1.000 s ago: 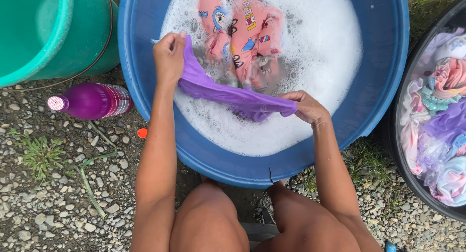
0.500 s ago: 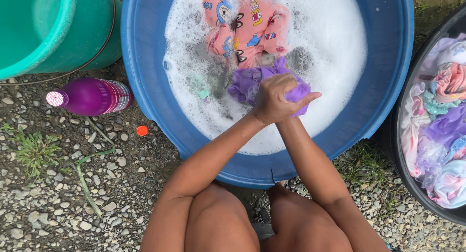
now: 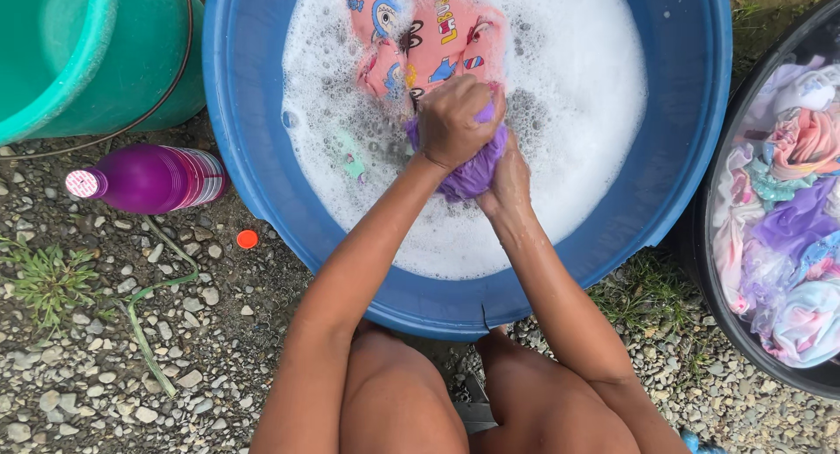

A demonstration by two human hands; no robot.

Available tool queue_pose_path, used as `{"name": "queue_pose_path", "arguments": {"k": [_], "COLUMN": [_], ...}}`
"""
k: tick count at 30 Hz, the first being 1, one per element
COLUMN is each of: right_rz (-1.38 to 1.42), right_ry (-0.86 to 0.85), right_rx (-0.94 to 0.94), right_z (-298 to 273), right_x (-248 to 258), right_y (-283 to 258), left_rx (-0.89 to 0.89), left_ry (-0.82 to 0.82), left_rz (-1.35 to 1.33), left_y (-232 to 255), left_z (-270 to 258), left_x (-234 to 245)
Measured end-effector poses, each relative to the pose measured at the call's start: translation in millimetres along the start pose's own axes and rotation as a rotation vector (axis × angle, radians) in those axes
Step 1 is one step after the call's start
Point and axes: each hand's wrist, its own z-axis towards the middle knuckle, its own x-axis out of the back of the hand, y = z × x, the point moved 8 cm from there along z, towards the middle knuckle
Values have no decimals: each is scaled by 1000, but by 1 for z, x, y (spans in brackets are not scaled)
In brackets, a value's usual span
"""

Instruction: The person hand washes clothes by scrubbing and wringing garments one by one in a basin filled with soapy water and placing them into an adjacent tub.

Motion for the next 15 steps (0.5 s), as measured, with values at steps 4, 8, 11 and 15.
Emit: {"name": "queue_pose_path", "arguments": {"k": [4, 8, 11, 15], "right_rz": [36, -261, -436, -971], "right_ry": [-170, 143, 142, 260], "right_rx": [-112, -127, -145, 325], "right_z": [-8, -17, 1, 47], "right_x": [-33, 12, 50, 72], "right_y": [-14, -3, -42, -102], "left_rx": [-62, 68, 426, 512], "left_ry": [-67, -137, -292, -354], "left_rz": [-317, -122, 251, 407], "left_y": [65, -9, -131, -147], "left_z": [-36, -37, -38, -85], "left_x": [-7, -30, -11, 11]}}
